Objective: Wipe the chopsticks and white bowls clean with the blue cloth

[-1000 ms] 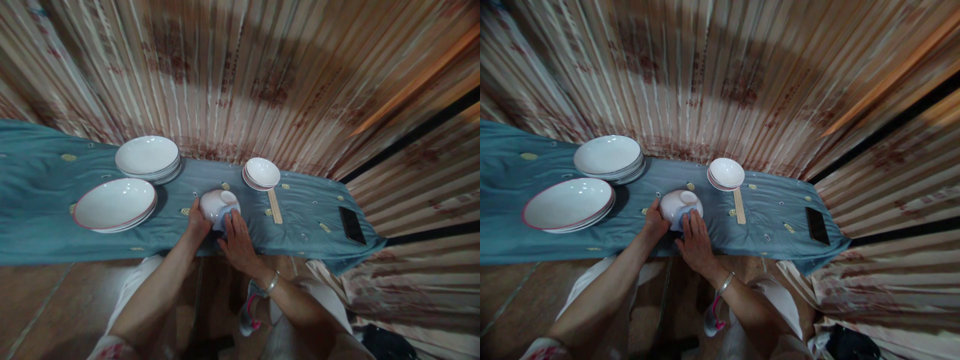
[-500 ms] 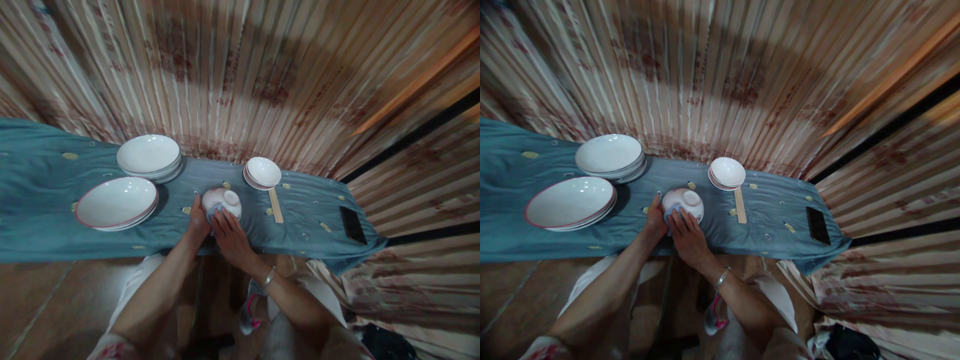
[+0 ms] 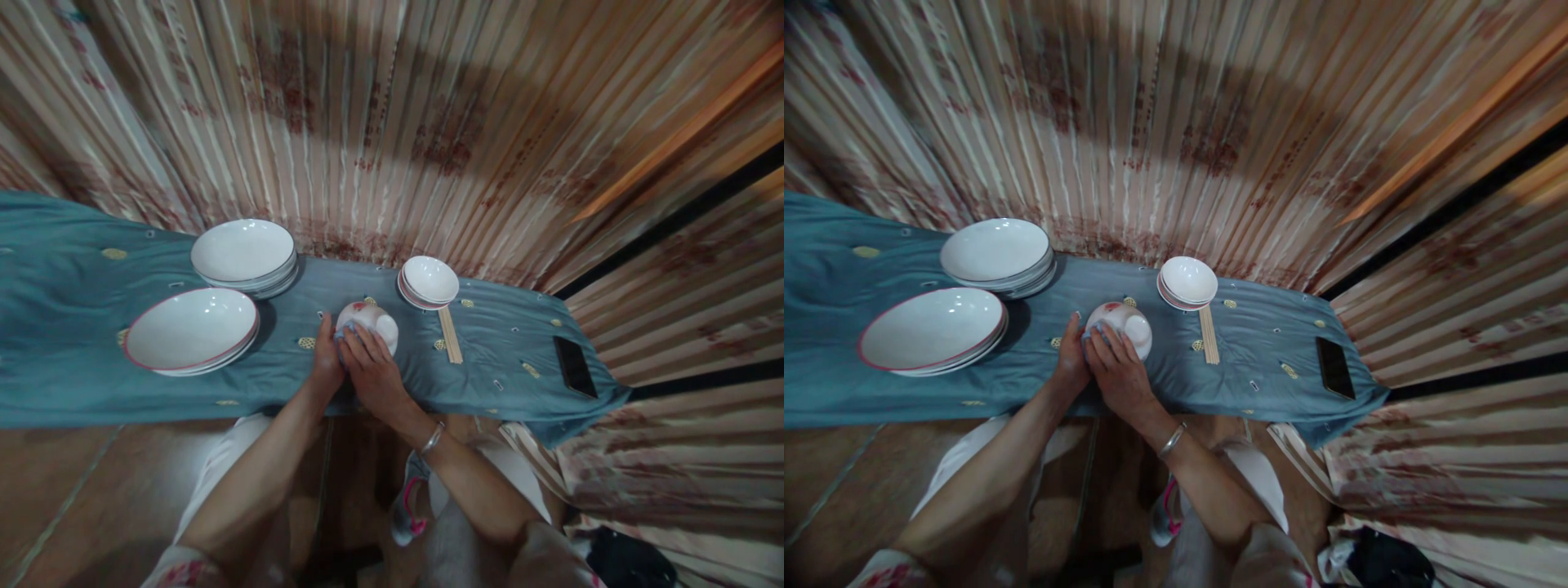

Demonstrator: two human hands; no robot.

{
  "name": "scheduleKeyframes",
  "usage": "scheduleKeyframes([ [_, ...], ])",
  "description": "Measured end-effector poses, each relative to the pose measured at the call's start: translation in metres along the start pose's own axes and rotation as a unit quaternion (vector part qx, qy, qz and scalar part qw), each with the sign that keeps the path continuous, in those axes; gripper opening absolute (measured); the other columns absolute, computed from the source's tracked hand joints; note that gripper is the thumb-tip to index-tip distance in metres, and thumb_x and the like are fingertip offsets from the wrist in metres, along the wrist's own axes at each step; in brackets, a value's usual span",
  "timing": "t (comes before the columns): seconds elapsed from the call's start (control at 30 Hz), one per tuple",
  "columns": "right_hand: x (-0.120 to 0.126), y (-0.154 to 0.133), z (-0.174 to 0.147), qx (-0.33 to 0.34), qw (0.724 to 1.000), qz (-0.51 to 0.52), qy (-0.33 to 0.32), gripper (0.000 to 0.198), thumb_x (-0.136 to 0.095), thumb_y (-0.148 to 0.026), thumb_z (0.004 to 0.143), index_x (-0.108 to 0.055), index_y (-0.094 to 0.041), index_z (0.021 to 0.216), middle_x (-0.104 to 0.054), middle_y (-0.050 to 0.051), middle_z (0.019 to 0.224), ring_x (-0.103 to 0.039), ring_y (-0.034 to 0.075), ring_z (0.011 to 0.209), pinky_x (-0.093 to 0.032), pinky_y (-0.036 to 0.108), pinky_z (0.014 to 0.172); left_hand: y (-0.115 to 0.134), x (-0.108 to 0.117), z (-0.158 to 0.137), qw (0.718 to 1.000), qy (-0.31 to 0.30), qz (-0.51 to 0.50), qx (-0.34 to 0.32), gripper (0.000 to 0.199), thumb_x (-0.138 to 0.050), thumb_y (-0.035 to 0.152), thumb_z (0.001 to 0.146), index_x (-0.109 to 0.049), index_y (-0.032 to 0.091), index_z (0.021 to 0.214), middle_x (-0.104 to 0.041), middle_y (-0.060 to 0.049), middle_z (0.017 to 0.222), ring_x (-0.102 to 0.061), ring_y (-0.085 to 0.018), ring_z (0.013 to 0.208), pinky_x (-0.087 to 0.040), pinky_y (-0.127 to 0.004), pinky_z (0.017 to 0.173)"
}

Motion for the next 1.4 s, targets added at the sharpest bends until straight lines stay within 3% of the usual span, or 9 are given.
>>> scheduleKeyframes([
  [0.2,0.011,0.002,0.015,-0.017,0.999,-0.015,0.034,0.041,-0.037,-0.016,0.098,-0.05,-0.015,0.136,-0.05,0.012,0.145,-0.034,0.024,0.143,-0.026,0.046,0.118,-0.005,-0.006,-0.005,0.999,-0.021,-0.03,0.012,0.045,-0.039,0.041,0.097,-0.064,0.006,0.111,-0.074,-0.008,0.085,-0.069,-0.02,0.102,-0.049,-0.03,0.101],
  [0.53,0.029,0.008,0.033,-0.053,0.998,0.004,0.042,0.036,-0.042,-0.016,0.097,-0.058,-0.012,0.128,-0.055,0.014,0.14,-0.039,0.024,0.139,-0.026,0.048,0.118,-0.002,-0.018,-0.007,0.996,-0.073,-0.035,-0.045,0.036,-0.045,0.036,0.095,-0.068,0.009,0.101,-0.073,-0.011,0.105,-0.063,-0.021,0.114,-0.045,-0.032,0.105],
  [0.7,0.039,0.02,0.039,-0.082,0.996,0.022,0.028,0.039,-0.043,-0.024,0.096,-0.056,-0.01,0.13,-0.054,0.014,0.14,-0.039,0.027,0.138,-0.024,0.047,0.119,-0.002,-0.023,-0.007,0.993,-0.101,-0.022,-0.055,0.038,-0.041,0.035,0.096,-0.067,0.009,0.106,-0.073,-0.012,0.106,-0.063,-0.021,0.115,-0.044,-0.033,0.106],
  [0.93,0.052,0.044,0.041,-0.125,0.989,0.07,0.032,0.039,-0.039,-0.025,0.097,-0.054,-0.013,0.13,-0.055,0.013,0.138,-0.044,0.023,0.133,-0.024,0.046,0.117,-0.011,-0.019,-0.003,0.996,-0.092,0.004,-0.001,0.048,-0.039,0.043,0.096,-0.068,0.008,0.111,-0.075,-0.012,0.095,-0.069,-0.026,0.103,-0.052,-0.035,0.095],
  [1.17,0.053,0.065,0.04,-0.151,0.981,0.112,0.051,0.038,-0.037,-0.026,0.097,-0.056,-0.013,0.127,-0.059,0.014,0.133,-0.05,0.022,0.128,-0.03,0.043,0.113,-0.012,-0.021,-0.004,0.996,-0.092,0.006,0.014,0.05,-0.039,0.044,0.096,-0.068,0.007,0.112,-0.076,-0.012,0.089,-0.069,-0.028,0.1,-0.053,-0.036,0.092],
  [1.4,0.05,0.082,0.04,-0.152,0.971,0.17,0.07,0.037,-0.036,-0.027,0.097,-0.058,-0.014,0.123,-0.064,0.013,0.124,-0.057,0.022,0.117,-0.041,0.038,0.105,-0.012,-0.025,-0.005,0.994,-0.112,-0.008,0.005,0.048,-0.04,0.043,0.096,-0.065,0.008,0.118,-0.076,-0.012,0.097,-0.067,-0.027,0.107,-0.051,-0.037,0.096],
])
Point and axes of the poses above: each hand's wrist, its own z-axis towards the middle knuckle, its own x-axis out of the back of the hand, y = z × x, the point moved 7 cm from there along z, towards the middle knuckle
